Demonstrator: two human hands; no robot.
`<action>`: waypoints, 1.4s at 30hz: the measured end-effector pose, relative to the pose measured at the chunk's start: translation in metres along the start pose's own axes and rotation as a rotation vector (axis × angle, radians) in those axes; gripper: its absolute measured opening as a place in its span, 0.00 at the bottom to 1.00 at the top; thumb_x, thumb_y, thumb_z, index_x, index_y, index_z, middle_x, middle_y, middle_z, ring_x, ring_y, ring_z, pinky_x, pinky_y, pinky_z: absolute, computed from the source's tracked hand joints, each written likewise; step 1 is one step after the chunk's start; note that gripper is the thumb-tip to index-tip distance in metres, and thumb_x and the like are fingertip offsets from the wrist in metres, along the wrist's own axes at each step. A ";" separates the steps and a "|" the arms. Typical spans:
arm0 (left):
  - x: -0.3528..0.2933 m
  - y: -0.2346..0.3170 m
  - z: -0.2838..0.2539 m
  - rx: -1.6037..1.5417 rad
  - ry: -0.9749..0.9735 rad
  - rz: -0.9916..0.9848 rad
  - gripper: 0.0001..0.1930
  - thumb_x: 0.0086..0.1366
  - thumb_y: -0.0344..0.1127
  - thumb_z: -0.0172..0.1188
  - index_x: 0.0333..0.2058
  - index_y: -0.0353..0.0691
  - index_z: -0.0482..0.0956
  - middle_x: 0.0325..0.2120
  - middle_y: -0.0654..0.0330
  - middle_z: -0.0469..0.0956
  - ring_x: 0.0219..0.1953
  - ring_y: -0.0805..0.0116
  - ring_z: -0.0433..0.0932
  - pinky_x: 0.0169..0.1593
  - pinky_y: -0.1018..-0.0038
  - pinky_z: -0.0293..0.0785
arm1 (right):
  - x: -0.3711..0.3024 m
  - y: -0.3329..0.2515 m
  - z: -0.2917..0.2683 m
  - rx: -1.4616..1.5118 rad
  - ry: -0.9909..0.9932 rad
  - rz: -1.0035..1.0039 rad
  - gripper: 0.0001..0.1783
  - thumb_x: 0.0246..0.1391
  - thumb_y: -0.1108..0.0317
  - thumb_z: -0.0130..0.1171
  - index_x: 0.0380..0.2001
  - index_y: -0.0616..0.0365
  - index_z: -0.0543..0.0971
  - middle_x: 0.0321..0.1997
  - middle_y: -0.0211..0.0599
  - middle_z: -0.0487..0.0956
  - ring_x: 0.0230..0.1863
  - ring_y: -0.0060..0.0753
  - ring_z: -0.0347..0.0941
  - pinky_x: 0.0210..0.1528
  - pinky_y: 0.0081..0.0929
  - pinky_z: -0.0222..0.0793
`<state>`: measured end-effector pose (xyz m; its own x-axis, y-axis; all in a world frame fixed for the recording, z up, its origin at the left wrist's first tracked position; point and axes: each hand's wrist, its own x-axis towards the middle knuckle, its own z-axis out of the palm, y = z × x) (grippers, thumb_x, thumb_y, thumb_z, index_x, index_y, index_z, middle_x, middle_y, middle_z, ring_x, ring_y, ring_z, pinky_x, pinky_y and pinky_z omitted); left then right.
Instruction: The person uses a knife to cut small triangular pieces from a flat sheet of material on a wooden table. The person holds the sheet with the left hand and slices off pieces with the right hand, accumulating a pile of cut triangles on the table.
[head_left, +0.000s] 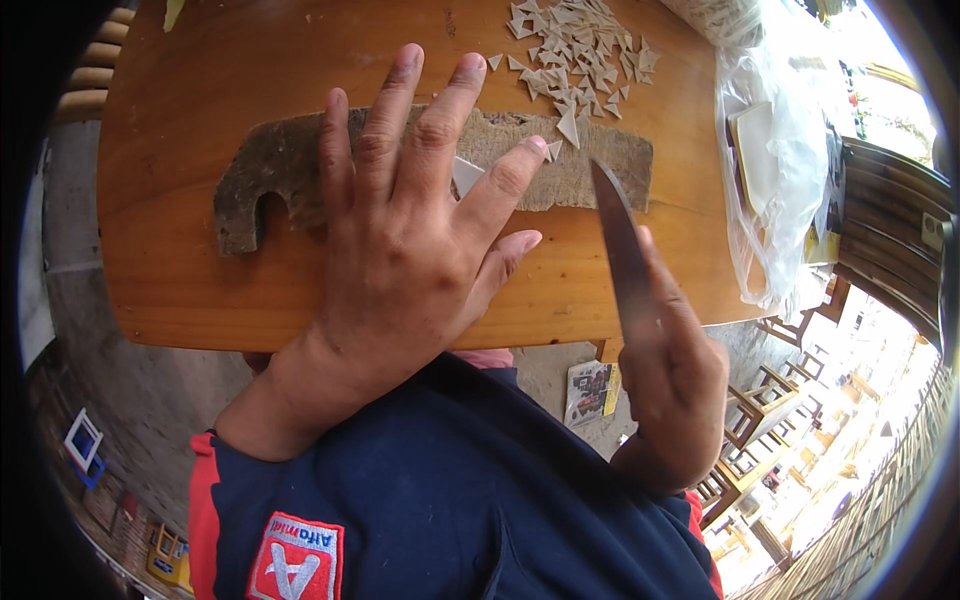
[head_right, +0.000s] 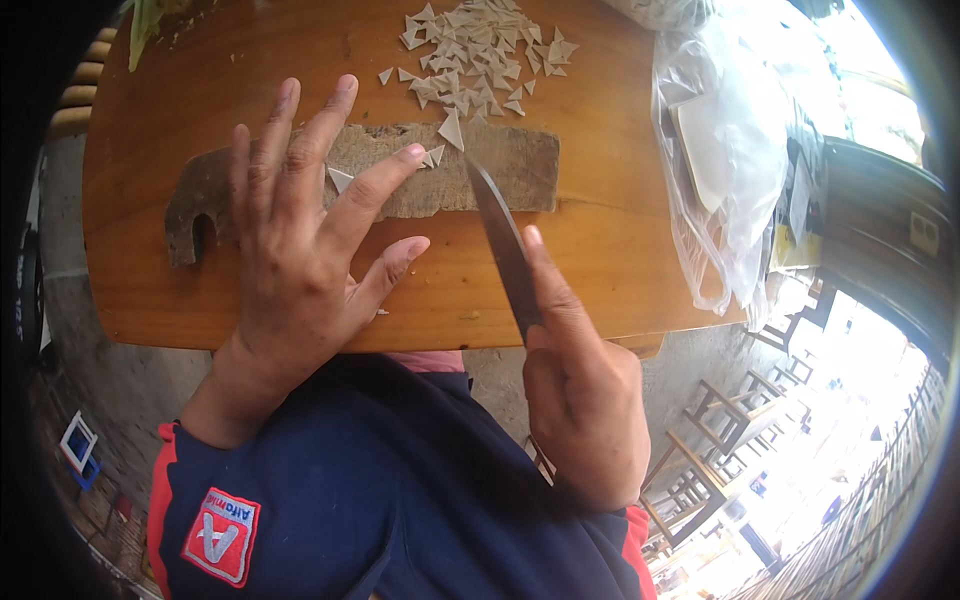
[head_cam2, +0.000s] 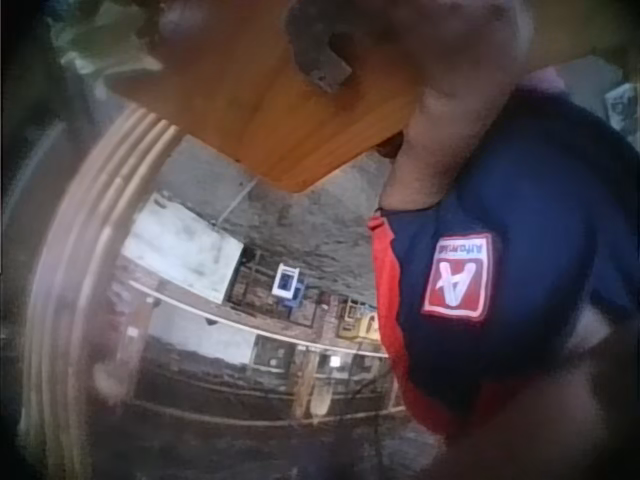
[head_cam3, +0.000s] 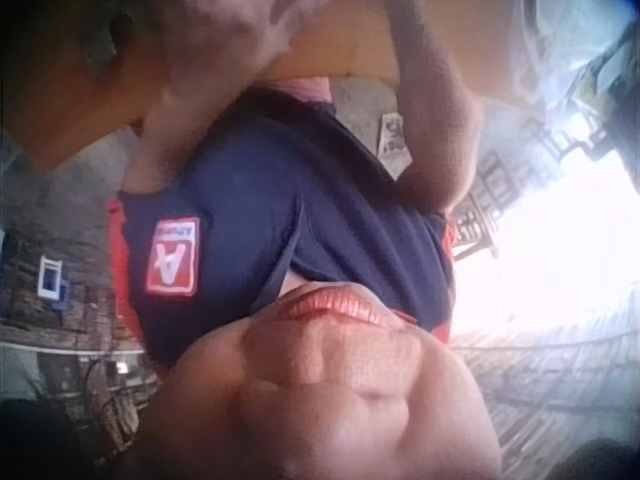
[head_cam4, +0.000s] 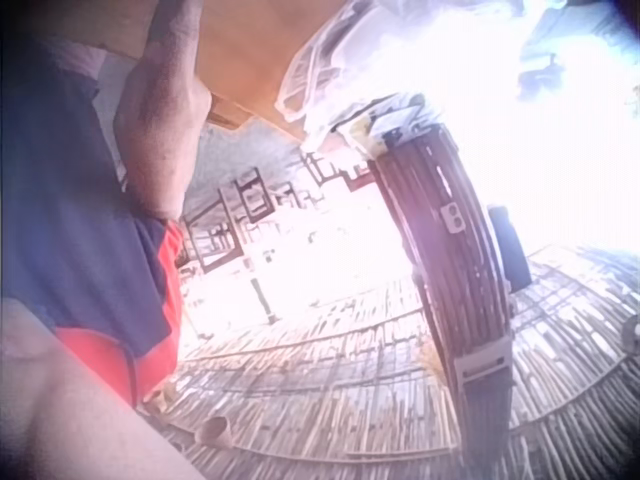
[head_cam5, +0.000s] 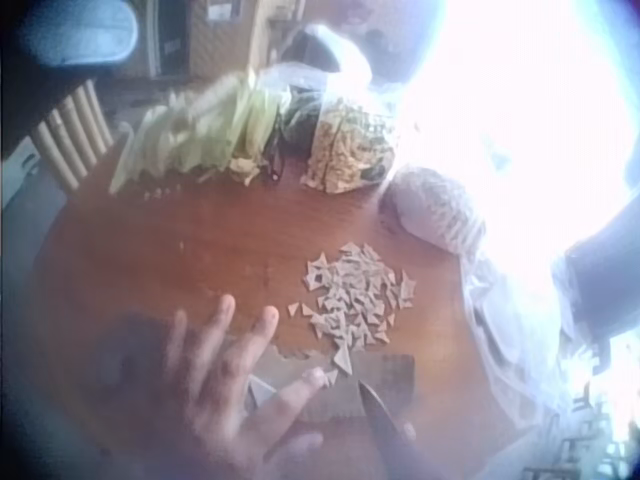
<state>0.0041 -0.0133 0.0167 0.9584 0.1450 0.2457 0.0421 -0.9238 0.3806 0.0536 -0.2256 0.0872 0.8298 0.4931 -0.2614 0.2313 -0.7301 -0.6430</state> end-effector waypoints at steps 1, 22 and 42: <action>0.000 0.000 0.000 0.005 -0.006 0.001 0.28 0.61 0.54 0.66 0.59 0.57 0.79 0.70 0.49 0.61 0.74 0.41 0.53 0.71 0.36 0.46 | 0.003 -0.004 -0.007 -0.025 -0.002 0.013 0.32 0.57 0.88 0.44 0.66 0.68 0.71 0.56 0.42 0.83 0.37 0.18 0.74 0.44 0.16 0.70; 0.004 -0.001 -0.007 0.020 -0.076 0.013 0.37 0.59 0.64 0.62 0.66 0.60 0.73 0.72 0.48 0.57 0.74 0.42 0.51 0.71 0.35 0.45 | 0.007 -0.007 -0.010 -0.202 -0.057 -0.059 0.30 0.58 0.88 0.45 0.65 0.65 0.73 0.61 0.51 0.80 0.57 0.35 0.80 0.57 0.28 0.72; 0.017 -0.023 0.028 0.273 0.102 0.212 0.35 0.54 0.58 0.70 0.61 0.55 0.77 0.72 0.51 0.56 0.75 0.39 0.47 0.72 0.33 0.43 | 0.015 -0.009 -0.009 -0.185 -0.064 -0.044 0.25 0.63 0.86 0.47 0.63 0.66 0.75 0.61 0.51 0.80 0.64 0.38 0.76 0.63 0.29 0.69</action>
<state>0.0271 0.0003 -0.0125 0.9216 -0.0378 0.3864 -0.0672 -0.9957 0.0630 0.0683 -0.2159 0.0962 0.7840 0.5515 -0.2851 0.3613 -0.7788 -0.5129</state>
